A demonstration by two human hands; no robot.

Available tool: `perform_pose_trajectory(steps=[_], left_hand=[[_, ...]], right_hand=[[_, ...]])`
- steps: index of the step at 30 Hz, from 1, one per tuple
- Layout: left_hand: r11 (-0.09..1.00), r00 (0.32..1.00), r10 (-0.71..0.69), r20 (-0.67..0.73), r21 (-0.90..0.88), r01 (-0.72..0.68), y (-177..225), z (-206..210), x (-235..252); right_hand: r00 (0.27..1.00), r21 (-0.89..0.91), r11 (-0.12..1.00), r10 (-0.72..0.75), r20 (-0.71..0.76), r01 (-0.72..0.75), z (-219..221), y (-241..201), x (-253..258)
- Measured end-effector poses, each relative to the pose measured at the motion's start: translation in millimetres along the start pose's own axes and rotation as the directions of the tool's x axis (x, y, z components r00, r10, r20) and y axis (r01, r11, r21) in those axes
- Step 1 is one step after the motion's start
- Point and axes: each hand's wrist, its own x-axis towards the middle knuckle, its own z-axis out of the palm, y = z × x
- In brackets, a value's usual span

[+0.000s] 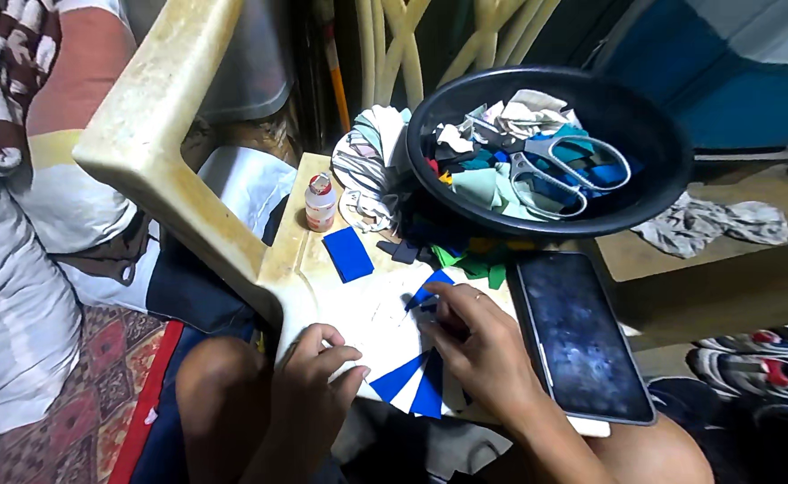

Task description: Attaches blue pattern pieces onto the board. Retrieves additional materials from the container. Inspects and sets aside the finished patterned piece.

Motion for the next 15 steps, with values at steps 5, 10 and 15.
perform_pose_trajectory(steps=[5, 10, 15], left_hand=[[1.0, 1.0, -0.005, -0.005, 0.011, 0.005, 1, 0, 0], [1.0, 1.0, -0.019, 0.016, 0.002, 0.019, 2, -2, 1], [0.998, 0.993, -0.03, 0.111, -0.053, 0.036, 3, -12, 14]], right_hand=[[0.989, 0.116, 0.982, -0.148, -0.008, 0.148, 4, -12, -3], [0.983, 0.127, 0.986, -0.126, 0.133, 0.11, 15, -9, -6], [0.981, 0.137, 0.989, -0.073, 0.181, 0.049, 12, -10, -4]])
